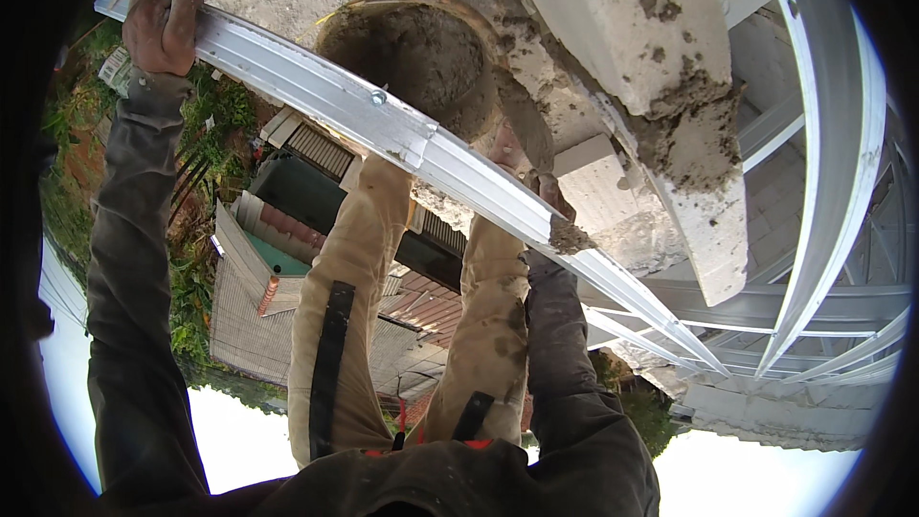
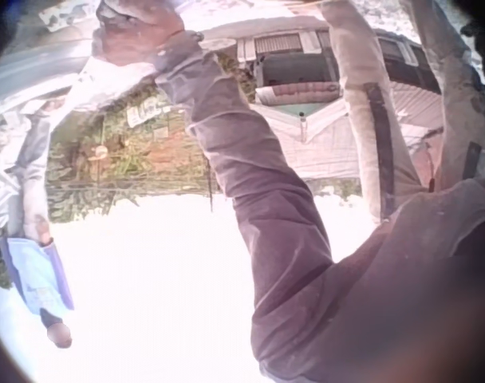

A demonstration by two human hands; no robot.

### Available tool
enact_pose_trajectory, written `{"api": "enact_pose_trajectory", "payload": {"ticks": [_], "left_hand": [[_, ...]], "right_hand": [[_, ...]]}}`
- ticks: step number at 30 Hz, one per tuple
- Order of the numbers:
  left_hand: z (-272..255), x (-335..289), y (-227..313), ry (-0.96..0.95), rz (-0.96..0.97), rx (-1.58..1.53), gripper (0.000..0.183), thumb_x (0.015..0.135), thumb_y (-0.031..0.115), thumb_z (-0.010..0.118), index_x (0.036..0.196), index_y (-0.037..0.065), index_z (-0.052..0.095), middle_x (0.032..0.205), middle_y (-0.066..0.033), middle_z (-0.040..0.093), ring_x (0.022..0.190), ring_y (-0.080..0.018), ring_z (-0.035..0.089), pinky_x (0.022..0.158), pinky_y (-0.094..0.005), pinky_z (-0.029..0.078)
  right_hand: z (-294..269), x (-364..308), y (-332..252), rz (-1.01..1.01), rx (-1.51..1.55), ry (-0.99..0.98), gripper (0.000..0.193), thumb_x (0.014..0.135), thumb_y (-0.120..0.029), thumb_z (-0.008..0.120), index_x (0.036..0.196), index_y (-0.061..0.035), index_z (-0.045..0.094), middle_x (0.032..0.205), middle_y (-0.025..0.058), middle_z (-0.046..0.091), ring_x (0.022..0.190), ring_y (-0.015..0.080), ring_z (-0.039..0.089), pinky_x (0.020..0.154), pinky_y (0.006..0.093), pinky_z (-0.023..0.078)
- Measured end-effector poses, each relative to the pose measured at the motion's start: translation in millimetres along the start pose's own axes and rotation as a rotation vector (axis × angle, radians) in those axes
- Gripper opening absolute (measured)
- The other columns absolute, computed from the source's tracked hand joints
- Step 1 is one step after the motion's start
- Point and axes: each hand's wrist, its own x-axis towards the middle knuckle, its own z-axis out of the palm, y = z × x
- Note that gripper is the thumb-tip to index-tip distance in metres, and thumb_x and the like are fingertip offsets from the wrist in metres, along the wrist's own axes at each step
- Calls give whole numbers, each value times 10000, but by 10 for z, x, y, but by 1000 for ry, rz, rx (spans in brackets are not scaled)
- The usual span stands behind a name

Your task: The person installs white rectangular panels into a curved metal roof frame. They lift each panel, align it between the metal ribs, and press it into place. The person also applies a gray paste-like material to the frame and panels using a trowel and their hands.

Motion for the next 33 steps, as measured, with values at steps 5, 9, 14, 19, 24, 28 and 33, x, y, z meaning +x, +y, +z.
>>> {"api": "enact_pose_trajectory", "payload": {"ticks": [5, 9, 14, 19, 24, 28, 33], "left_hand": [[-240, 371, 301, -307, -584, -185, 253, 866, 288, 540, 917, 66, 650, 771, -136, 583, 768, -321, 552, 711, -405, 422], [-308, 633, 452, -283, -790, -345, 344, 890, 330, 481, 809, 44, 654, 637, -121, 527, 650, -305, 498, 615, -391, 370], [-284, 650, 465, -153, -768, -332, 318, 884, 305, 489, 799, 46, 652, 658, -143, 549, 662, -329, 508, 618, -397, 375], [-246, 580, 380, -166, -643, -299, 283, 862, 270, 503, 739, 44, 621, 671, -146, 552, 657, -343, 508, 626, -418, 372], [-218, 554, 367, -118, -608, -301, 282, 846, 279, 513, 718, 44, 602, 668, -145, 548, 660, -349, 512, 624, -422, 374], [-250, 532, 350, -177, -612, -317, 277, 839, 279, 514, 719, 48, 606, 670, -154, 556, 664, -355, 519, 621, -427, 381], [-265, 523, 318, -238, -618, -289, 258, 812, 298, 534, 731, 70, 625, 670, -158, 569, 658, -359, 532, 614, -430, 401]], "right_hand": [[59, 290, -91, 112, -107, 20, 251, 872, -232, 628, 1052, -66, 577, 873, 109, 580, 721, 220, 595, 610, 322, 520], [-232, 149, -126, -169, -143, 143, 287, 847, -231, 661, 1073, -82, 564, 918, 103, 529, 772, 196, 543, 615, 337, 494], [-379, -114, -235, -64, -137, 109, 242, 877, -254, 602, 964, -63, 483, 880, 46, 461, 812, 162, 472, 759, 328, 436], [-217, 150, -114, 292, 500, -7, 283, 911, -266, 535, 1074, -41, 482, 1022, 41, 497, 919, 101, 479, 794, 282, 426], [-266, 109, 97, -22, -71, -5, 328, 890, -283, 569, 1091, -34, 500, 964, 94, 537, 820, 177, 536, 725, 308, 451], [-503, -393, -150, 73, -381, -69, 239, 929, -222, 502, 1054, -18, 502, 1021, 147, 545, 909, 271, 549, 774, 363, 473], [-256, -285, -510, -231, -553, -361, 255, 850, -204, 568, 1030, -33, 512, 1050, 167, 546, 881, 341, 578, 755, 413, 497]]}}
